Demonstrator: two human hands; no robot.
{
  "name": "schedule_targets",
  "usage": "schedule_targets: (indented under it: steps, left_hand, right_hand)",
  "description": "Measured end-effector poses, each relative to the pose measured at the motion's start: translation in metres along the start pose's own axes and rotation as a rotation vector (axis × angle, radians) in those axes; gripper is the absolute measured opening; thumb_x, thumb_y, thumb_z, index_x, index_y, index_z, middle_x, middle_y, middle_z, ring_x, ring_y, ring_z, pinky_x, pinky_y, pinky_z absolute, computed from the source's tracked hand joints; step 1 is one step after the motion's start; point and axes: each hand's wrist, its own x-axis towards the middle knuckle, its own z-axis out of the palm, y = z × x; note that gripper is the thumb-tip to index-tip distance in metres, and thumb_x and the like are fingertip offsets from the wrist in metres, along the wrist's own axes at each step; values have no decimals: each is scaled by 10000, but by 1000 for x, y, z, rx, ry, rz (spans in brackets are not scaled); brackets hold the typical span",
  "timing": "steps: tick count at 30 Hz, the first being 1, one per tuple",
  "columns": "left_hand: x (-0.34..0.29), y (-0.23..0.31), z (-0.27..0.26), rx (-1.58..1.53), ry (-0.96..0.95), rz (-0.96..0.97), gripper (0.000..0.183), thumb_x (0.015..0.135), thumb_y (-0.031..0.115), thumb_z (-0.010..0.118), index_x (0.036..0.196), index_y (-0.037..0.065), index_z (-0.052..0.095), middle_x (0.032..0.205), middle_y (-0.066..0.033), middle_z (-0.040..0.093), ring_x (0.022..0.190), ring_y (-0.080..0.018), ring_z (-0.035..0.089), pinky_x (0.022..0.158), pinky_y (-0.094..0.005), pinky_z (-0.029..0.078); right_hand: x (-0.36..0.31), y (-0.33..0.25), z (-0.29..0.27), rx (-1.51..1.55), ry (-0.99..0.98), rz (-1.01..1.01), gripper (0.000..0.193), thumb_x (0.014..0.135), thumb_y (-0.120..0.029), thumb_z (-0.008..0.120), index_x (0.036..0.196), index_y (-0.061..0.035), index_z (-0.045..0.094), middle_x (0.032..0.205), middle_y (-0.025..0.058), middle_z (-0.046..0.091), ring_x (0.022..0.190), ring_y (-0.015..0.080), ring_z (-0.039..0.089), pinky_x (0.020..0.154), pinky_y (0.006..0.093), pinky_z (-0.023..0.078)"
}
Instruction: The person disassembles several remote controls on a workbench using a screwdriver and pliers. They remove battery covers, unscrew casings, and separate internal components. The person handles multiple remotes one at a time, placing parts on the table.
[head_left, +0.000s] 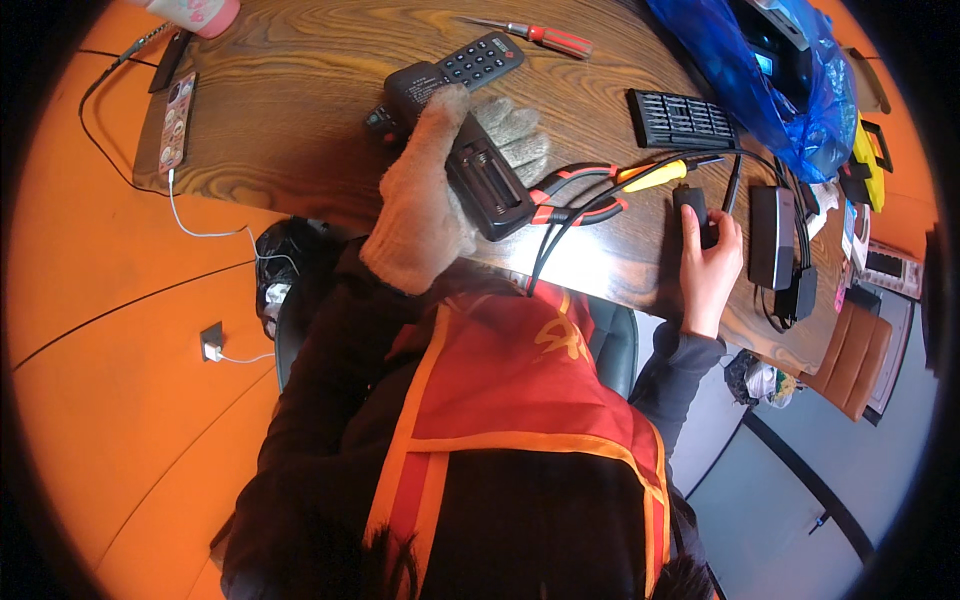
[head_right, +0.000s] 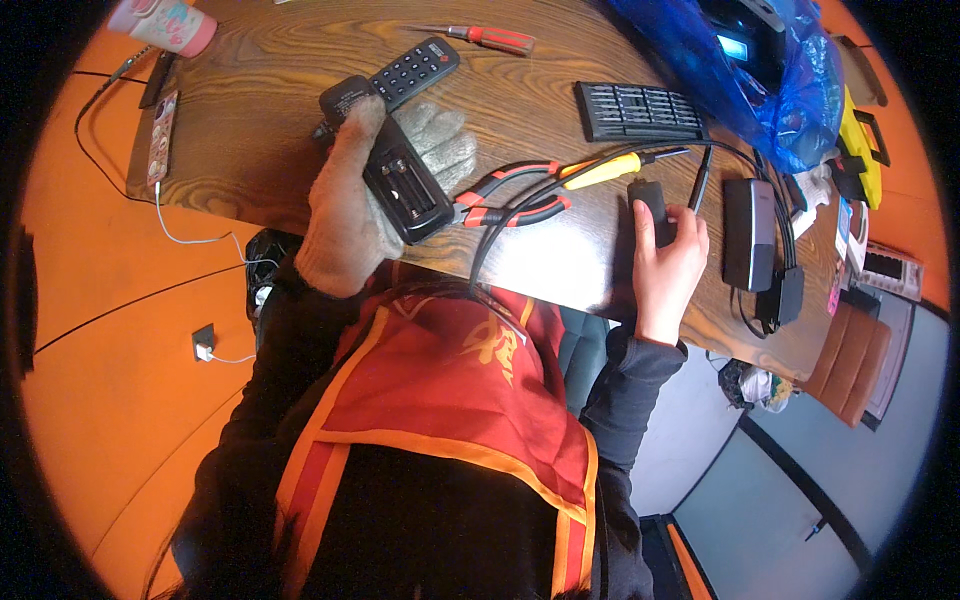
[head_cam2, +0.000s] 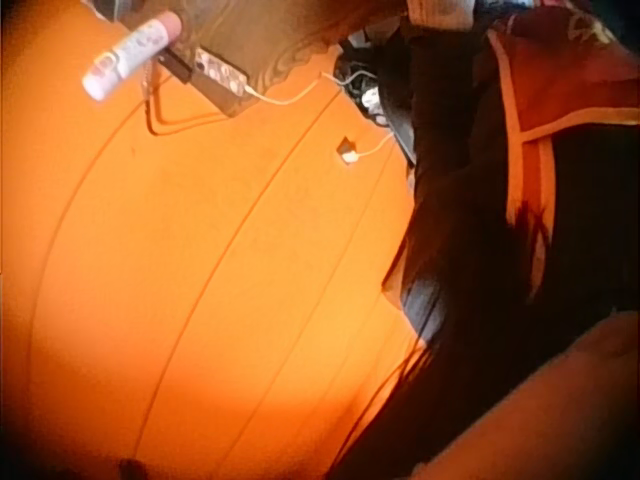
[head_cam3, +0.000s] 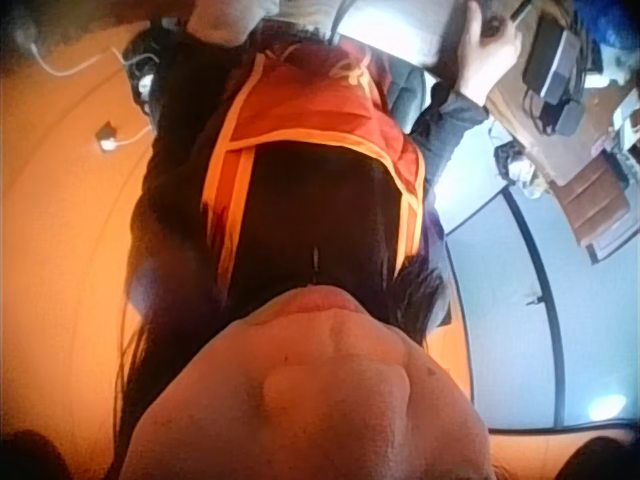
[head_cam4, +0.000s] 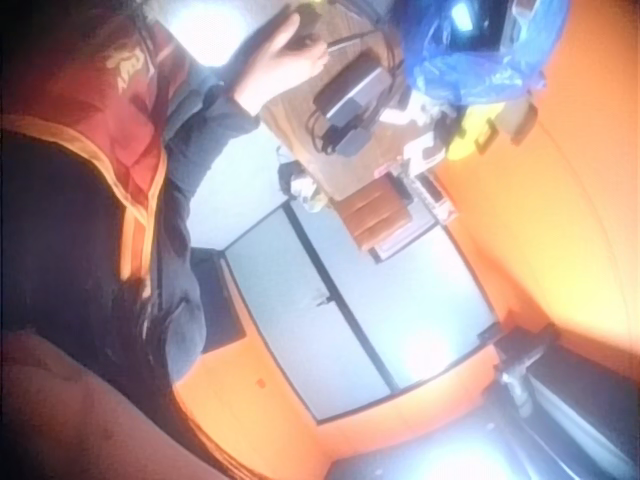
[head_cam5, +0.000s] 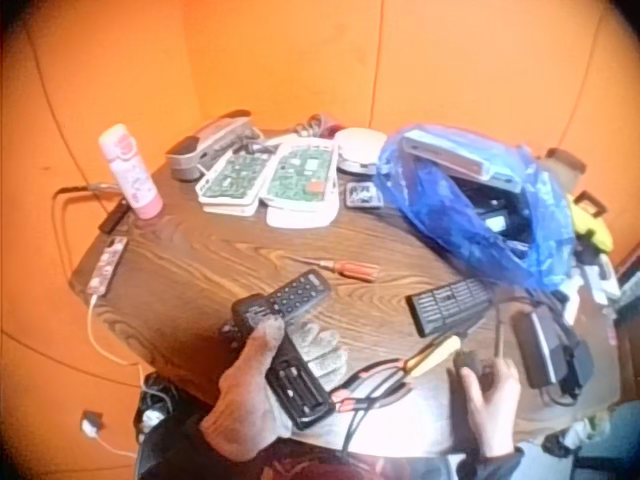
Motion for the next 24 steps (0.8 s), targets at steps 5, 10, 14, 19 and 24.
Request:
schedule_targets:
  steps: [5,10,14,19,24]
  left_hand:
    - [16,7,-14,75,42,-6,539,953,385,467,1217,-85,473,1135,-250,585,1042,-339,605,934,-460,493]
    - [41,24,-23,68,96,128,430,948,318,499,1174,-48,498,1095,-213,602,988,-327,622,898,-467,518]
    - [48,33,-30,50,144,177,456,967,324,455,1197,-69,482,1142,-246,581,1035,-364,601,923,-483,501]
    - [49,28,-36,28,94,222,483,983,337,403,1218,-79,468,1221,-260,540,1131,-372,549,997,-483,446]
    - [50,27,-41,-53,22,194,428,979,305,418,1183,-66,478,1166,-222,563,1100,-357,561,982,-483,455]
  right_hand:
    - [-4,-15,-4,50,201,-42,256,838,-200,684,997,-14,609,950,138,589,870,295,589,768,385,465]
    - [-5,-31,-7,124,128,-146,158,841,-120,655,967,-34,615,942,122,617,900,294,607,781,370,478]
    - [-2,-42,-6,184,93,-175,127,833,-82,651,943,-29,619,930,124,616,863,297,614,761,360,486]
    - [32,-75,11,288,43,-424,162,834,-72,651,982,-11,624,939,126,629,861,272,627,767,310,486]
    - [91,-117,77,302,35,-680,308,802,-44,631,1103,-2,581,1101,196,593,1028,372,568,880,380,470]
